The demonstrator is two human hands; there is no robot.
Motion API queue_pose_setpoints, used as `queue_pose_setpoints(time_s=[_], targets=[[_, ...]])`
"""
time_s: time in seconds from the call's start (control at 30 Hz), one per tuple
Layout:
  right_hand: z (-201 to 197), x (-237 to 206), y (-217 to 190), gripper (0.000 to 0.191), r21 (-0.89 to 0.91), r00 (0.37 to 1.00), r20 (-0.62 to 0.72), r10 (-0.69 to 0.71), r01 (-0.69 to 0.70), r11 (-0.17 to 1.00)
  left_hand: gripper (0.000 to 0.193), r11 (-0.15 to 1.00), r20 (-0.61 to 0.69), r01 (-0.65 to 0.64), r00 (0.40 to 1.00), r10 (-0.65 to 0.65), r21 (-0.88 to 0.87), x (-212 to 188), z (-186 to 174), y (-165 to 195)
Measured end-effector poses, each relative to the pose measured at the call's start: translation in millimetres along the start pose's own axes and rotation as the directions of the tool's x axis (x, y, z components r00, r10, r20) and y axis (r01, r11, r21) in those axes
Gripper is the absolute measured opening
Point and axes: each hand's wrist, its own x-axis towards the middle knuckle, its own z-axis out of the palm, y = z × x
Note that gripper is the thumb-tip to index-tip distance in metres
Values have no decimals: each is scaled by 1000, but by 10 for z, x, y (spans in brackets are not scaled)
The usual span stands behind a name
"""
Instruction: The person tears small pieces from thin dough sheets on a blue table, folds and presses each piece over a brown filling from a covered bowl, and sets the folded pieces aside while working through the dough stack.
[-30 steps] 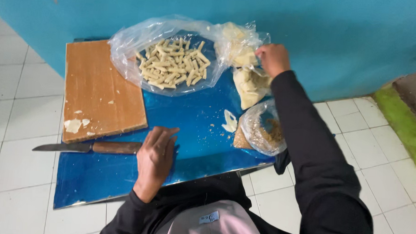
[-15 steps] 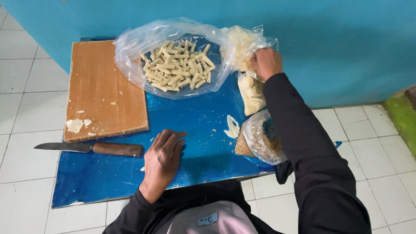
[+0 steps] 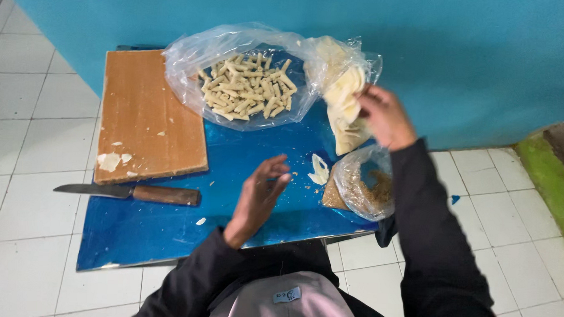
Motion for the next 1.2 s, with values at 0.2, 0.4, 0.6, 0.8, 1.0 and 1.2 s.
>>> queue_pose_setpoints(time_s=[0.2, 0.4, 0.6, 0.8, 1.0, 1.2], targets=[[1281, -908, 467, 45, 377, 997, 72, 14, -40, 925, 35, 848, -49, -19, 999, -8, -530, -157, 135, -141], [1751, -1383, 210, 62, -106, 952, 60, -301, 306, 946, 28, 852, -162, 17, 980, -119, -523, -437, -237, -275], [2003, -1406, 95, 48, -727, 732, 310, -606, 593, 345, 35, 856, -59, 6, 997, -43, -517, -578, -512, -304], [1999, -1307, 371, 14, -649, 835, 227, -502, 514, 561, 45, 901, -46, 45, 996, -72, -431, -624, -597, -295], [1668, -1070, 871, 12, -65, 988, 148, -49, 59, 996, 38, 909, 12, 97, 995, -100, -406, -640, -679, -219], [1519, -963, 1180, 19, 502, 938, 235, 254, -341, 794, 37, 917, 11, 117, 993, -122, -381, -687, -766, -114]])
